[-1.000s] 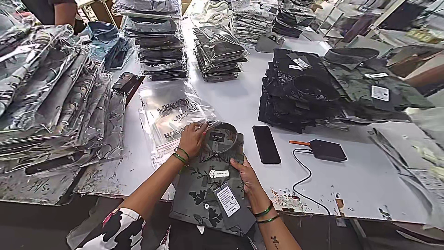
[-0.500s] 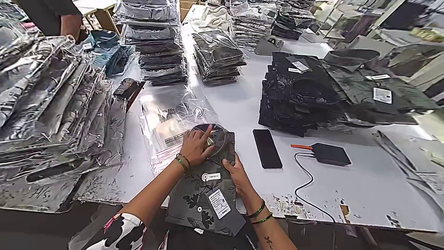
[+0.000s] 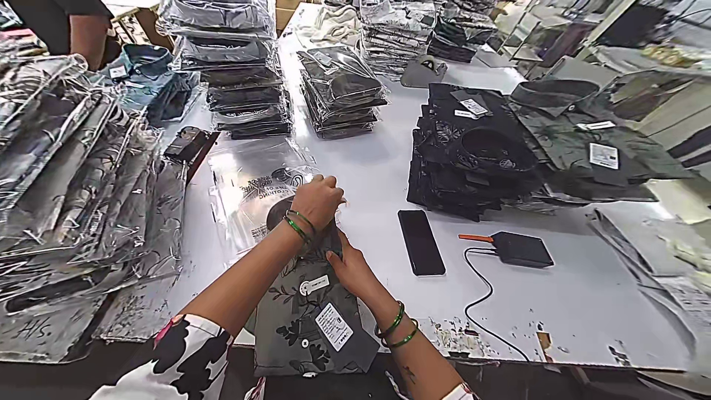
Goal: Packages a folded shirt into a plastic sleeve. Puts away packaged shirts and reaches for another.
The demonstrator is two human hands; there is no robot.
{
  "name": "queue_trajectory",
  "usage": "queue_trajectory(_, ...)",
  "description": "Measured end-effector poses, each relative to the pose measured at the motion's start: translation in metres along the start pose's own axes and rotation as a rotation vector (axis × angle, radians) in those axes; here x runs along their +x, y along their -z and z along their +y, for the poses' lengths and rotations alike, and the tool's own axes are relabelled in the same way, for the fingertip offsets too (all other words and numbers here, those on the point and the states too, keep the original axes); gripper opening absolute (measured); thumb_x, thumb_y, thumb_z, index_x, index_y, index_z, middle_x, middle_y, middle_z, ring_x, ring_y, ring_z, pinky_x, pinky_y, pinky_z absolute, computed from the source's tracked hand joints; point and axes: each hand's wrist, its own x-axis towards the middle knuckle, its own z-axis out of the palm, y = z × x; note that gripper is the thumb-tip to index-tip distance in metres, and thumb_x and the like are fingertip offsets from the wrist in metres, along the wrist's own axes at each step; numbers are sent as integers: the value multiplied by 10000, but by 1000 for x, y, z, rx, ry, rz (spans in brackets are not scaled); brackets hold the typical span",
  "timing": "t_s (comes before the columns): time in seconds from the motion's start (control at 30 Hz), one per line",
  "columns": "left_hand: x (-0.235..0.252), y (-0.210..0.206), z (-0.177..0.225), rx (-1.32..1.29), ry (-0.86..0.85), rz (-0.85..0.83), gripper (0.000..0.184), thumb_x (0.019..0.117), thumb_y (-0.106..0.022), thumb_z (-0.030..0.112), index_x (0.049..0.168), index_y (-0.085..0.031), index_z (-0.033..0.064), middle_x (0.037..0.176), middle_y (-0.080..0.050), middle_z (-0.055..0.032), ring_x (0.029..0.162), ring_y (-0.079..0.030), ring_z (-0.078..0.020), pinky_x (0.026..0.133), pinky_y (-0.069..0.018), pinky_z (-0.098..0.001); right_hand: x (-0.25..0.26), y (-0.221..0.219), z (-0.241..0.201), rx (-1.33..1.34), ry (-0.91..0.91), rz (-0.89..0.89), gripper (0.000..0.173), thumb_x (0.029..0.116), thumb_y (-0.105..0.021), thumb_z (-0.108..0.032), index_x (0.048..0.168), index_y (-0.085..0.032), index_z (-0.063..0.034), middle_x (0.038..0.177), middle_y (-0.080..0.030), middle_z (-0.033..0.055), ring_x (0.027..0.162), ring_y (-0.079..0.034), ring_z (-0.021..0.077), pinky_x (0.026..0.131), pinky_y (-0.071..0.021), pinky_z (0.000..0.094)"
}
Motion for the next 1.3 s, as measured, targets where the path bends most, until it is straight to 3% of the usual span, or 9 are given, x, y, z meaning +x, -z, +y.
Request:
queue_trajectory(0.1,-30,-19,17,65,-268,121,148,940,-597,1,924,-737,-42,963,-704,-243,925,-693,-449,715,-560,-570,10,-6,19,233,41,88,630,1003,-586,-109,1550,-317,52,1419,-554,254,1301,-564,250,1104,-431,376)
queue_trajectory(0.2,-69,-58,8,145,-476,450,122,875,-622,10,888,-739,43,847,-686,-132,791,-689,-334,636,-558,-448,21,-18,48,495,22,304,519,960,-628,-57,1433,-457,71,1294,-623,206,1150,-624,177,994,-504,328)
queue_trajectory(0.33,-123,-75,-40,-7,67,359,360,930,-629,96,1277,-679,18,1319,-618,-305,1221,-587,-522,989,-457,-665,25,-16,75,360,-7,416,566,963,-660,-94,1467,-451,56,1163,-692,236,1003,-691,238,902,-549,393)
queue_trajectory(0.4,-148,-59,-60,-162,530,144,555,930,-680,156,1417,-526,-61,1447,-475,-355,1275,-518,-546,1016,-435,-663,24,-15,74,210,3,482,566,974,-646,-107,1475,-431,45,891,-685,143,727,-613,163,705,-510,350)
queue_trajectory(0.47,-169,-56,-67,-228,796,-62,602,1006,-621,337,1442,-472,-52,1438,-482,-328,1210,-581,-511,962,-479,-650,24,-20,75,94,76,540,535,975,-644,-102,1459,-472,48,846,-672,128,685,-603,159,669,-511,338)
queue_trajectory(0.63,-172,-55,-56,-363,901,-231,501,1088,-464,345,1406,-491,-41,1115,-671,-307,1077,-652,-494,940,-473,-660,28,-28,86,35,238,561,360,995,-587,-111,1313,-627,53,1068,-712,206,847,-685,240,765,-552,390)
queue_trajectory(0.87,-188,-39,-61,-340,810,-480,439,1100,-436,302,1240,-629,-66,1319,-564,-314,1272,-525,-484,1020,-425,-638,28,-26,92,43,278,553,336,1001,-561,-106,1282,-645,57,1083,-720,191,854,-687,191,772,-553,342)
queue_trajectory(1.13,-166,-52,-41,-513,799,-126,519,1035,-520,151,1493,-370,-42,921,-664,-232,873,-658,-408,860,-507,-572,27,-29,93,17,303,558,331,977,-535,-18,1270,-666,64,1227,-692,238,984,-714,271,835,-563,370)
queue_trajectory(1.3,-165,-87,-45,-650,793,250,878,902,-647,52,1615,-135,18,1279,-555,-267,705,-622,-229,653,-541,-396,27,-30,91,-2,312,583,326,972,-547,-23,1260,-673,65,1208,-701,238,1030,-713,296,880,-564,388)
